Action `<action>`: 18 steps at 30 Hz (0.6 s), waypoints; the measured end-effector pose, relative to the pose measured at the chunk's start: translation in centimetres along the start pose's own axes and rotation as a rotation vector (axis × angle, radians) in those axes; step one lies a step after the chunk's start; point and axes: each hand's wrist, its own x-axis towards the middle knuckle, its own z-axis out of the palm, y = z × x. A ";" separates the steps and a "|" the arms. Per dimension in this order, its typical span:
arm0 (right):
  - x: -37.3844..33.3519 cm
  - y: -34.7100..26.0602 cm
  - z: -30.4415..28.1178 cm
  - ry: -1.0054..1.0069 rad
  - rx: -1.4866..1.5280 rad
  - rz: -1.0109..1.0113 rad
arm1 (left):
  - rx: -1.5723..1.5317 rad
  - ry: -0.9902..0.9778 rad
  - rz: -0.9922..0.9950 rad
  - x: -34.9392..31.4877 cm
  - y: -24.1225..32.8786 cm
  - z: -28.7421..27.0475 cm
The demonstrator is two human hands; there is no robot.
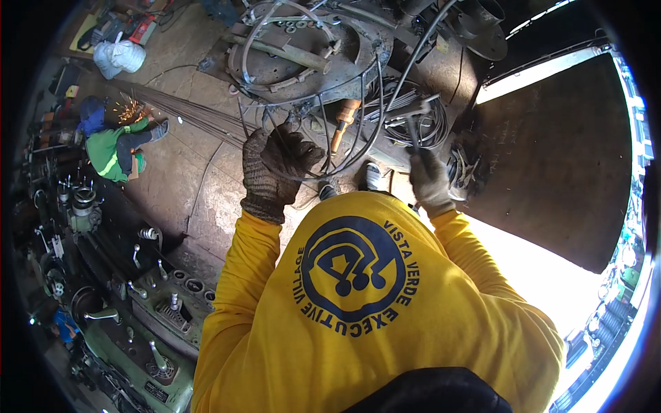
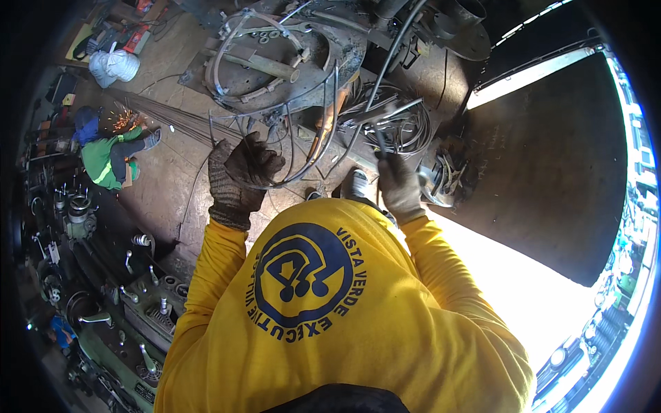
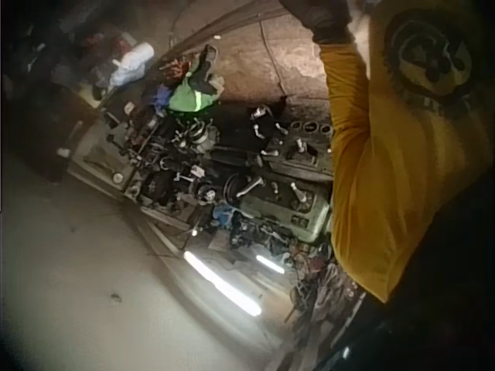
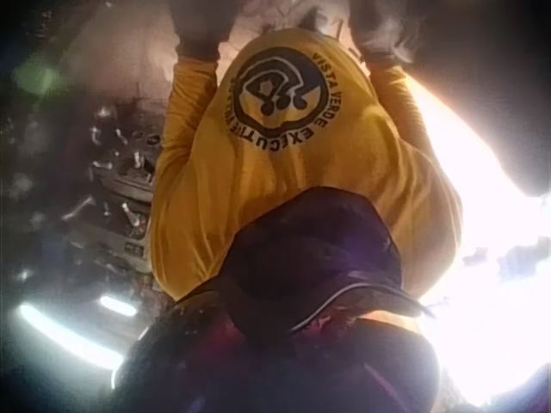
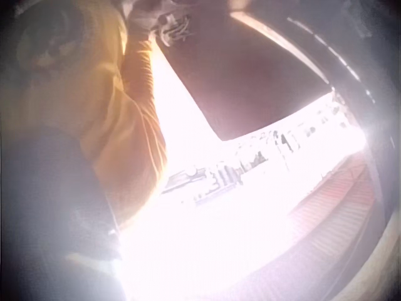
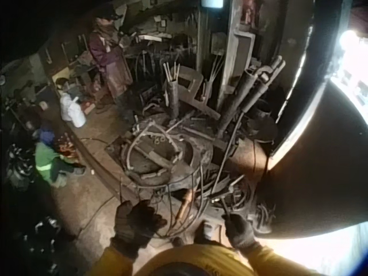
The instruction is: The person welds a circular metal frame using a welding torch, producing bright sparks and smoke. They hold the frame with gloved hands and repeatedly apply the torch to different joints while another person works nearby.
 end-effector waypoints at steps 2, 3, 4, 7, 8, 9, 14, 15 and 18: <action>-0.6 -0.6 1.6 -0.137 -0.051 -0.039 | 0.004 0.014 -0.006 0.0 0.1 0.4; -0.3 -0.5 2.6 -0.168 -0.055 -0.104 | 0.010 0.028 -0.004 0.1 0.2 0.8; 0.1 -0.7 3.5 -0.179 -0.082 -0.135 | 0.018 0.036 -0.008 0.2 0.3 1.1; 1.6 -1.9 5.3 -0.239 -0.203 -0.199 | 0.036 0.060 -0.011 0.2 0.8 2.1; 2.2 -2.1 5.6 -0.265 -0.250 -0.216 | 0.040 0.065 -0.015 0.1 0.8 2.4; 2.6 -1.7 6.0 -0.271 -0.252 -0.227 | 0.044 0.071 -0.015 0.0 0.9 2.6; 3.0 -0.9 7.1 -0.339 -0.254 -0.160 | 0.037 0.047 -0.024 -0.1 0.9 2.6; 2.9 -0.9 7.1 -0.342 -0.259 -0.137 | 0.026 0.040 -0.022 -0.1 0.8 2.7; 3.7 0.7 7.5 -0.370 -0.291 -0.165 | 0.012 0.067 -0.017 -0.2 1.1 3.0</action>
